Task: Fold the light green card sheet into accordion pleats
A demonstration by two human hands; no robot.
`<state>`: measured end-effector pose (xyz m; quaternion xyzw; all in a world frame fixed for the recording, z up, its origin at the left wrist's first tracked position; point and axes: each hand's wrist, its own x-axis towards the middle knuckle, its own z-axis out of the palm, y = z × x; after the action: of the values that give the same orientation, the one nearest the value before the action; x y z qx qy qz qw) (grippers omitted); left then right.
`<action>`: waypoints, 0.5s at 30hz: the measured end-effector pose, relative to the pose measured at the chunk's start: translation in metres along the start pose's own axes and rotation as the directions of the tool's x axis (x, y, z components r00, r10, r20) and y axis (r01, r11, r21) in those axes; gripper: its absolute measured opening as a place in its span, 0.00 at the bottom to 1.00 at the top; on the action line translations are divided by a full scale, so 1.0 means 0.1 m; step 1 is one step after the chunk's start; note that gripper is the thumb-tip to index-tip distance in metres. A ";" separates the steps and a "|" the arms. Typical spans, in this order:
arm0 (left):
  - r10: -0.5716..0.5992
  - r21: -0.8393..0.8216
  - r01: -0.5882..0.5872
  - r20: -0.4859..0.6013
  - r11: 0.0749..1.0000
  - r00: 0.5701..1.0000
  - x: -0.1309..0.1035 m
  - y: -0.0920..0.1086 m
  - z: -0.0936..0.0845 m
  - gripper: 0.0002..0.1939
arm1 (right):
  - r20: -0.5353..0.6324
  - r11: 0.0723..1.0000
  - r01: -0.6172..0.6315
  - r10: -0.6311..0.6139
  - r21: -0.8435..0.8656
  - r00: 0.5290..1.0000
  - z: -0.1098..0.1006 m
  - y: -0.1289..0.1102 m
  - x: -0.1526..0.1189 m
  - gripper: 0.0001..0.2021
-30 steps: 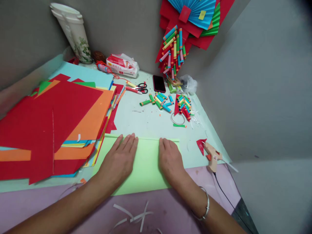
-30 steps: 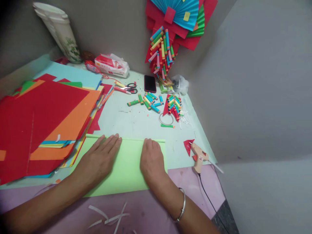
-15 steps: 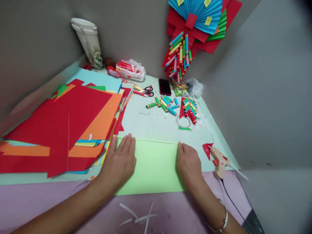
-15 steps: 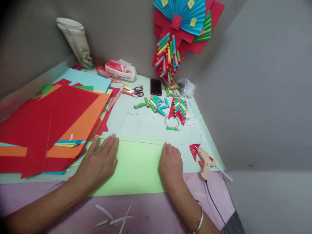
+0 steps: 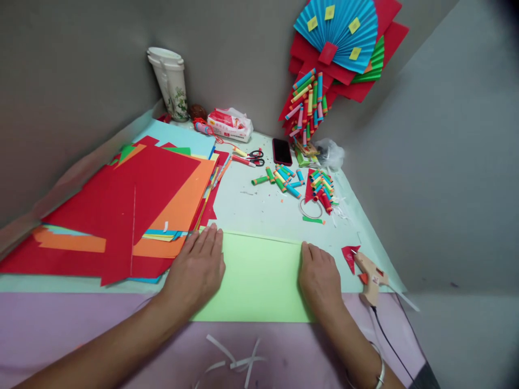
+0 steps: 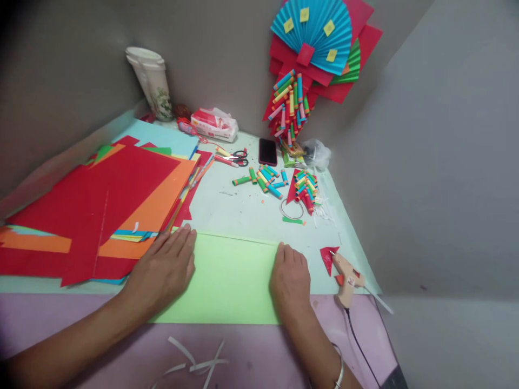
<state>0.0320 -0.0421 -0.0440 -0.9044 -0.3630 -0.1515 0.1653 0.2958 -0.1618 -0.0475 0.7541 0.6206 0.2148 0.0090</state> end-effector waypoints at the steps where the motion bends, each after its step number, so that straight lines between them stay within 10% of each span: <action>1: 0.001 -0.004 -0.001 0.002 1.000 1.000 0.00 0.00 0.00 0.24 | 0.005 1.000 -0.002 0.002 -0.004 1.000 0.00 0.00 0.00 0.18; 15: 0.002 -0.176 0.014 0.090 0.984 0.996 0.19 -0.14 -0.25 0.17 | 0.251 0.983 -0.146 0.113 0.114 0.961 -0.29 0.14 0.28 0.10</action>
<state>0.0314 -0.0308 -0.0112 -0.9202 -0.3580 -0.1431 0.0674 0.3028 -0.1457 -0.0086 0.8127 0.5768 0.0795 0.0211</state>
